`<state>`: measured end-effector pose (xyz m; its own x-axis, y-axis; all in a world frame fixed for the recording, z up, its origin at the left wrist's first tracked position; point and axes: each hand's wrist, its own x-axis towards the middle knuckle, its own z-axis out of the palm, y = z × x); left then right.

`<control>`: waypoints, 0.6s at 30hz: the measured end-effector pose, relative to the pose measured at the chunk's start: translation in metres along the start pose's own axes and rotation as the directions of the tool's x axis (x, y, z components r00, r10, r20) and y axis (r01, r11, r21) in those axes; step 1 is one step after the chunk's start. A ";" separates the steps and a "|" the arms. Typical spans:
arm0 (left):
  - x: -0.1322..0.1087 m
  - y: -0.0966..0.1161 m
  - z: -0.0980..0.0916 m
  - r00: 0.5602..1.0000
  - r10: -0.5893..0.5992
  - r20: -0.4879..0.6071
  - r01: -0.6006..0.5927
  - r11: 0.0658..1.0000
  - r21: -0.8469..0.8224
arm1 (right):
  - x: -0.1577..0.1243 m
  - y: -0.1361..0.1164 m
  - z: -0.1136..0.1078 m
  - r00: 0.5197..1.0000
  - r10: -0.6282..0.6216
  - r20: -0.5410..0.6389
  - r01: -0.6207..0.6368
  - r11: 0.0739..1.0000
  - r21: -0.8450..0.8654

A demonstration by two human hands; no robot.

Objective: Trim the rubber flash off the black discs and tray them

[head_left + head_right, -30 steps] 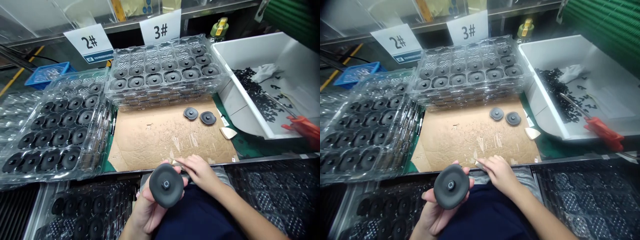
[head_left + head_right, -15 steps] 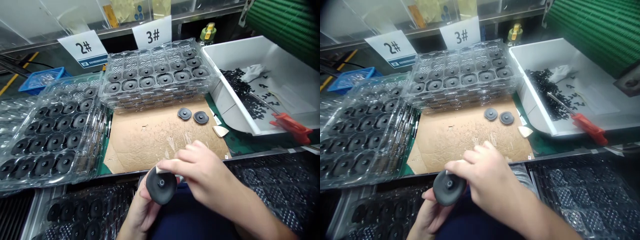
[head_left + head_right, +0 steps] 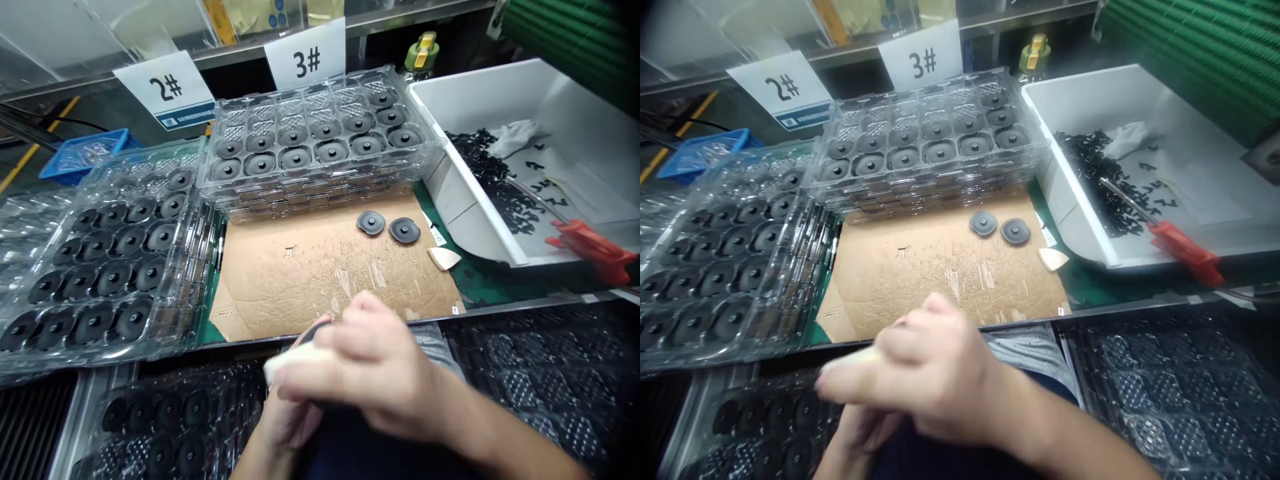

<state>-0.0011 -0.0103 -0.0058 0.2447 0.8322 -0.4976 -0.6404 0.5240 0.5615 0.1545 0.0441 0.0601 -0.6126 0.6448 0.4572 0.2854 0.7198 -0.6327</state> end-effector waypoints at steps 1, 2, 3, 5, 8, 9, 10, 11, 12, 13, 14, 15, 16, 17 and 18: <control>-0.002 0.001 0.001 1.000 0.008 0.007 -0.008 1.000 -0.020 | -0.003 0.007 -0.001 0.996 0.083 -0.007 -0.083 0.996 0.032; -0.003 0.003 0.001 0.999 0.013 0.030 -0.011 0.998 -0.054 | -0.007 0.014 -0.002 0.982 0.189 -0.018 -0.188 0.981 0.038; -0.005 0.005 0.002 0.998 0.012 0.061 -0.007 0.996 -0.094 | -0.013 0.023 -0.002 0.956 0.292 -0.033 -0.290 0.956 0.034; -0.007 0.009 0.002 0.994 0.011 0.112 0.007 0.987 -0.159 | -0.028 0.040 0.004 0.895 0.439 -0.075 -0.439 0.898 0.017; -0.007 0.011 0.001 0.990 0.043 0.135 -0.013 0.977 -0.212 | -0.057 0.060 0.030 0.849 0.529 -0.008 -0.529 0.848 -0.026; -0.007 0.010 0.000 0.989 0.054 0.140 -0.021 0.974 -0.225 | -0.066 0.065 0.040 0.844 0.535 0.033 -0.533 0.845 -0.054; -0.006 0.010 0.000 0.987 0.061 0.147 -0.024 0.972 -0.236 | -0.074 0.069 0.049 0.841 0.537 0.068 -0.531 0.843 -0.083; -0.006 0.009 0.000 0.986 0.061 0.155 -0.022 0.970 -0.243 | -0.079 0.072 0.055 0.838 0.538 0.090 -0.529 0.842 -0.105; -0.006 0.009 0.000 0.985 0.055 0.163 -0.013 0.969 -0.245 | -0.081 0.074 0.058 0.836 0.540 0.096 -0.529 0.840 -0.119; -0.006 0.008 0.000 0.985 0.047 0.168 -0.004 0.969 -0.245 | -0.080 0.073 0.057 0.833 0.547 0.087 -0.535 0.835 -0.127; -0.005 0.007 0.001 0.985 0.042 0.168 0.001 0.970 -0.245 | -0.076 0.070 0.052 0.827 0.559 0.065 -0.549 0.826 -0.127; -0.005 0.007 0.001 0.986 0.039 0.159 0.001 0.971 -0.241 | -0.069 0.065 0.045 0.817 0.576 0.027 -0.569 0.814 -0.114; -0.005 0.006 0.002 0.989 0.042 0.141 -0.008 0.972 -0.234 | -0.060 0.057 0.036 0.804 0.593 -0.032 -0.594 0.800 -0.086; -0.004 0.005 0.004 0.992 0.053 0.116 -0.025 0.974 -0.226 | -0.050 0.046 0.028 0.789 0.605 -0.105 -0.611 0.790 -0.041; -0.004 0.004 0.005 0.994 0.071 0.086 -0.051 0.976 -0.214 | -0.040 0.034 0.020 0.777 0.603 -0.184 -0.611 0.792 0.015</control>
<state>-0.0006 -0.0107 0.0014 0.2603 0.8800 -0.3973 -0.7930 0.4296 0.4319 0.1739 0.0376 0.0074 -0.1683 0.9817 0.0885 0.5888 0.1722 -0.7897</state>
